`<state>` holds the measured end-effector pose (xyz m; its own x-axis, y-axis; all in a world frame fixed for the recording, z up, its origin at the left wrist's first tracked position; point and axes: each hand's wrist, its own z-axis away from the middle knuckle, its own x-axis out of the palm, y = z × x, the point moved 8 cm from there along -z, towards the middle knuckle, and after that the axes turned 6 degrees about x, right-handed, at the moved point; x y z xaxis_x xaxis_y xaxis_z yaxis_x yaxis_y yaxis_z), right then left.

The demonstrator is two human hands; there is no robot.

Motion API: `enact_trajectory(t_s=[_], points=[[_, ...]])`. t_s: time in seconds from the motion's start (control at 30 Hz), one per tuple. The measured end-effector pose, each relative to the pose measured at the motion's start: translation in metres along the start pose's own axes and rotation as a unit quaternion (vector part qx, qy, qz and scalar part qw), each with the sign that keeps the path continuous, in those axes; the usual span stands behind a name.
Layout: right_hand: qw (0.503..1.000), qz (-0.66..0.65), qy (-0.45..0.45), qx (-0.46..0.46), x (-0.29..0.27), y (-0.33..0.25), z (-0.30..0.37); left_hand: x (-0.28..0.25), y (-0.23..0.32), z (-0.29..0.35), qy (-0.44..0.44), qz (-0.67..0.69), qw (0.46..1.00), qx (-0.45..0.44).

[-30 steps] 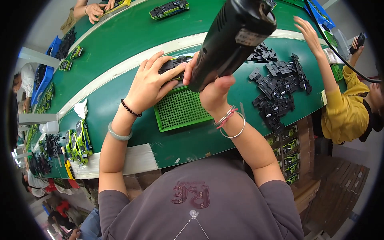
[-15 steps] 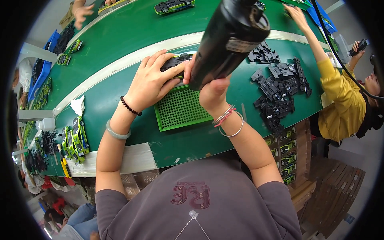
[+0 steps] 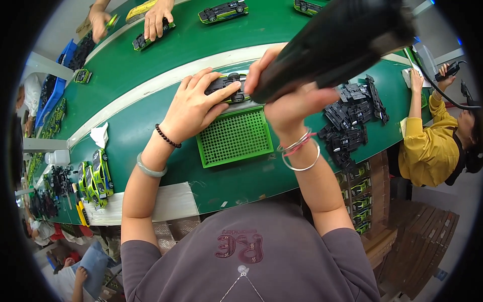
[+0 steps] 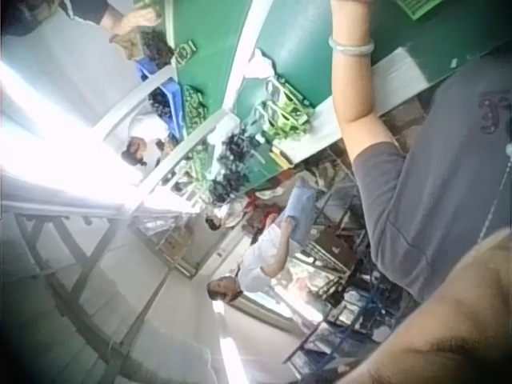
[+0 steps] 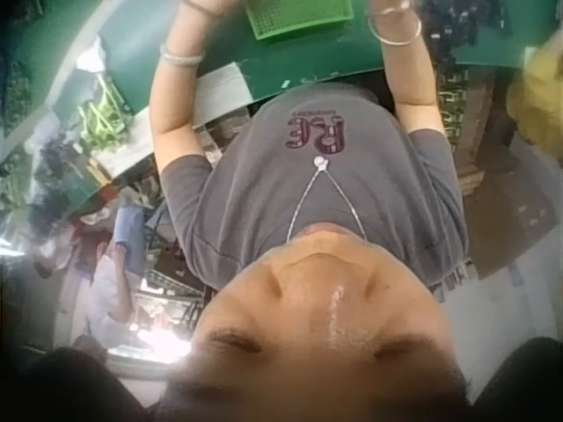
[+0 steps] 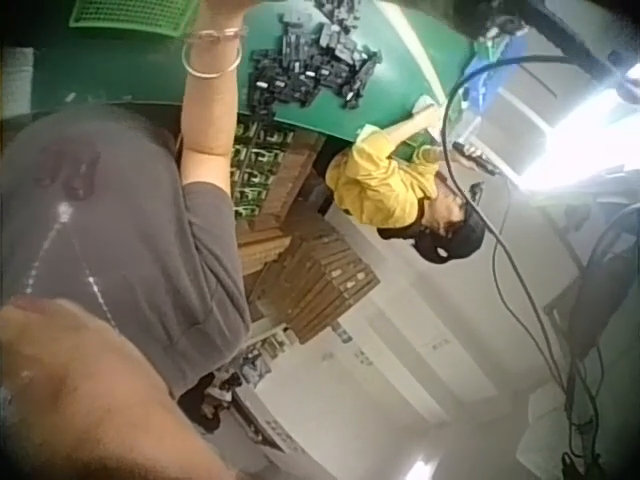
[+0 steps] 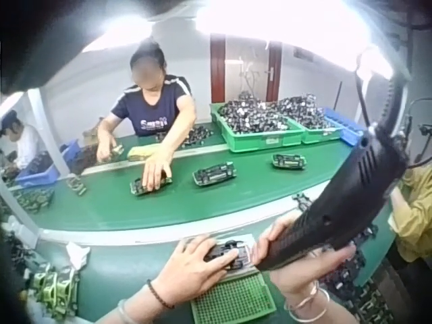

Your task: The person assembles toy cars by taking them from a conveyor belt, driving screws into their undersides using an electric screwdriver, and packing the cars into a divided cardboard tray.

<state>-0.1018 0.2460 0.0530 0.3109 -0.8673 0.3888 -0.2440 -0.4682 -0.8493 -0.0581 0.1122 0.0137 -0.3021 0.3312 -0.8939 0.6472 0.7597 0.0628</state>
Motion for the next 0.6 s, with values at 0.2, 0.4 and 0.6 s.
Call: enact_trajectory(t_s=[0.2,0.4,0.6], points=[[0.999,0.035,0.022,-0.019,-0.002,-0.001,-0.030,0.000,0.000,-0.002,0.001,0.005,1.000,0.005],[0.998,0.061,-0.001,-0.016,0.005,0.008,-0.031,0.000,0.000,-0.001,0.001,0.008,1.000,0.002],[0.994,0.107,-0.019,-0.006,0.006,0.022,-0.032,-0.001,-0.001,-0.003,-0.013,0.018,1.000,-0.003]])
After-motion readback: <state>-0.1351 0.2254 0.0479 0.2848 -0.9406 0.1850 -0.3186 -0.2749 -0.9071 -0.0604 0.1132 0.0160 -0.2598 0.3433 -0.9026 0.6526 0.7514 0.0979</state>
